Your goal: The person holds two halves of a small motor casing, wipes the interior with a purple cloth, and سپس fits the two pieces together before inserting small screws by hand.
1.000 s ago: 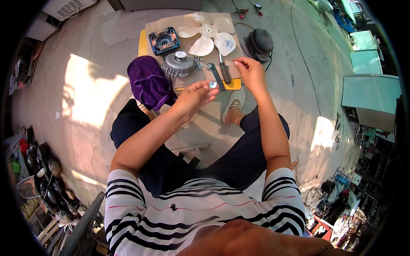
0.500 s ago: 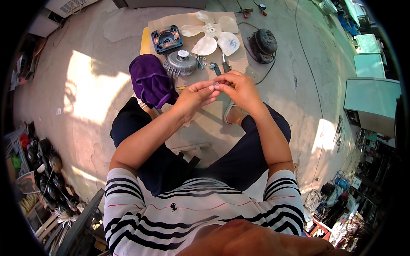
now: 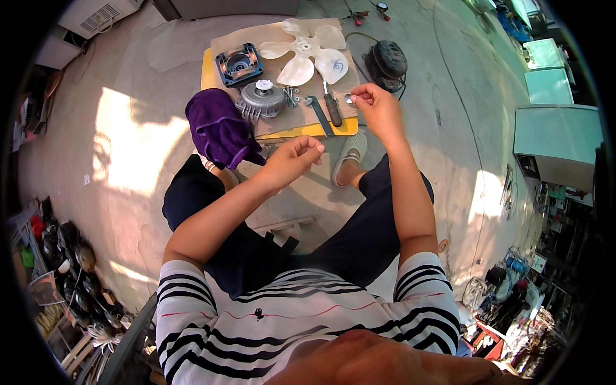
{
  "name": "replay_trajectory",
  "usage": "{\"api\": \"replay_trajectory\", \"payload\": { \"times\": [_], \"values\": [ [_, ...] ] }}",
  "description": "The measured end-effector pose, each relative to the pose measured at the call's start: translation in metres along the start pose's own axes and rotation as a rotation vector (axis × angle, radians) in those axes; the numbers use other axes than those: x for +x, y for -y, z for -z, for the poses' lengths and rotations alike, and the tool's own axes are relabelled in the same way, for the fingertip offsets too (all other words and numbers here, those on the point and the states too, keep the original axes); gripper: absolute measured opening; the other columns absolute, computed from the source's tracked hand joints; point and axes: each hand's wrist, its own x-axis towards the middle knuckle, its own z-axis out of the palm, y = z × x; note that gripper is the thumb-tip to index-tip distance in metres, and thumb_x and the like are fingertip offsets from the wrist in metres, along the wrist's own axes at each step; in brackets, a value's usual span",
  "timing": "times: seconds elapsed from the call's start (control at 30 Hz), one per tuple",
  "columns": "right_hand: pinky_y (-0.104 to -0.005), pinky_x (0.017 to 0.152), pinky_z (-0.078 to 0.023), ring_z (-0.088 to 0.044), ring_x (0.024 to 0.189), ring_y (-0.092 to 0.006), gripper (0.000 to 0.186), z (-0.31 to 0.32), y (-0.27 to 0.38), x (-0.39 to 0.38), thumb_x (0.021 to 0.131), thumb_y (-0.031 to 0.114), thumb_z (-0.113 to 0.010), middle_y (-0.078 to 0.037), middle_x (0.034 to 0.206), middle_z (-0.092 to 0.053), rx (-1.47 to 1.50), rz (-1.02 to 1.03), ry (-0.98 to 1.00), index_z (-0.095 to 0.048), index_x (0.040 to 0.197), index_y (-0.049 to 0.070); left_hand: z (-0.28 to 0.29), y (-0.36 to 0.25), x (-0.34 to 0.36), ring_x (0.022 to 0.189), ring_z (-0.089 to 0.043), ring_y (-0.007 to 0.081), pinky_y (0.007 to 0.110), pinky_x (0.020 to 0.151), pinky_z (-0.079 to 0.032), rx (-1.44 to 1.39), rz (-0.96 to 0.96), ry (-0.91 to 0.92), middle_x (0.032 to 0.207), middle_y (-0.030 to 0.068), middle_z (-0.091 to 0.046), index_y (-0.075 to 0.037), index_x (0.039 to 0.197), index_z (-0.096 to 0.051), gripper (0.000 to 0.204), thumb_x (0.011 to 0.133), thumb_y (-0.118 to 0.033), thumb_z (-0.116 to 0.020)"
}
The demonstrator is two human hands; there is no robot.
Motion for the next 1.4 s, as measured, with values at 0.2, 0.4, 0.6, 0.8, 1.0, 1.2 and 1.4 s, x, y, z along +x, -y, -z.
{"api": "replay_trajectory", "payload": {
  "times": [0.2, 0.4, 0.6, 0.8, 1.0, 1.2, 1.4],
  "values": [
    [-0.0305, 0.067, -0.053, -0.070, 0.074, -0.0198, 0.014, -0.006, 0.004, 0.003, 0.086, 0.019, -0.071, -0.008, 0.083, -0.073, -0.080, 0.058, -0.034, -0.074, 0.096, 0.009, -0.006, 0.013, -0.001, 0.075, -0.049, 0.0030, 0.022, 0.066, -0.041, 0.114, -0.140, 0.024, 0.083, -0.0057, -0.056, -0.007, 0.103, -0.059, 0.023, 0.100, -0.029, -0.061],
    [-0.0267, 0.066, -0.051, -0.066, 0.069, -0.0124, 0.015, 0.011, 0.008, 0.012, 0.088, 0.020, -0.071, -0.005, 0.080, -0.072, 0.049, 0.060, -0.223, -0.075, 0.098, 0.010, -0.010, 0.003, -0.010, 0.069, -0.044, 0.0011, 0.019, 0.060, -0.038, 0.208, -0.154, 0.024, 0.078, -0.0076, -0.051, -0.006, 0.101, -0.059, 0.021, 0.099, -0.027, -0.064],
    [-0.0281, 0.068, -0.052, -0.067, 0.073, -0.0142, 0.015, 0.012, 0.004, 0.016, 0.088, 0.018, -0.071, -0.006, 0.084, -0.072, 0.085, 0.072, -0.187, -0.075, 0.098, 0.008, -0.012, 0.001, -0.017, 0.068, -0.044, 0.0011, 0.020, 0.059, -0.038, 0.295, -0.197, 0.016, 0.076, -0.0075, -0.051, -0.006, 0.097, -0.060, 0.020, 0.098, -0.025, -0.066],
    [-0.0339, 0.071, -0.052, -0.066, 0.080, -0.0238, 0.016, -0.002, 0.009, 0.009, 0.084, 0.010, -0.071, -0.009, 0.090, -0.066, -0.081, 0.242, 0.067, -0.075, 0.100, 0.008, -0.010, -0.003, -0.021, 0.065, -0.051, 0.0066, 0.025, 0.060, -0.043, 0.364, -0.198, -0.033, 0.075, -0.0009, -0.059, -0.004, 0.098, -0.064, 0.024, 0.094, -0.027, -0.069],
    [-0.0337, 0.072, -0.051, -0.064, 0.082, -0.0235, 0.019, -0.016, 0.005, 0.005, 0.082, 0.003, -0.072, -0.009, 0.090, -0.063, -0.276, 0.418, 0.068, -0.074, 0.101, 0.006, -0.006, -0.035, -0.032, 0.067, -0.056, 0.0160, 0.030, 0.060, -0.044, 0.651, -0.462, -0.305, 0.079, 0.0038, -0.060, -0.005, 0.099, -0.064, 0.025, 0.088, -0.026, -0.073],
    [-0.0358, 0.072, -0.052, -0.066, 0.081, -0.0256, 0.016, -0.014, 0.010, 0.004, 0.080, 0.005, -0.073, -0.009, 0.092, -0.066, -0.125, 0.282, 0.059, -0.073, 0.097, 0.007, 0.038, -0.060, -0.024, 0.105, -0.054, 0.0301, 0.045, 0.089, -0.040, 1.114, -0.736, -0.953, 0.115, 0.0124, -0.056, -0.007, 0.125, -0.053, 0.070, 0.074, -0.047, -0.080],
    [-0.0237, 0.072, -0.050, -0.061, 0.078, -0.0067, 0.017, -0.008, 0.042, 0.003, 0.090, 0.010, -0.070, -0.003, 0.091, -0.071, 0.172, 0.185, -0.011, -0.071, 0.105, 0.003, 0.051, -0.051, -0.017, 0.111, -0.055, 0.0328, 0.046, 0.093, -0.039, 1.265, -0.448, -0.962, 0.122, 0.0155, -0.058, -0.005, 0.131, -0.053, 0.085, 0.070, -0.058, -0.080]
  ]
}}
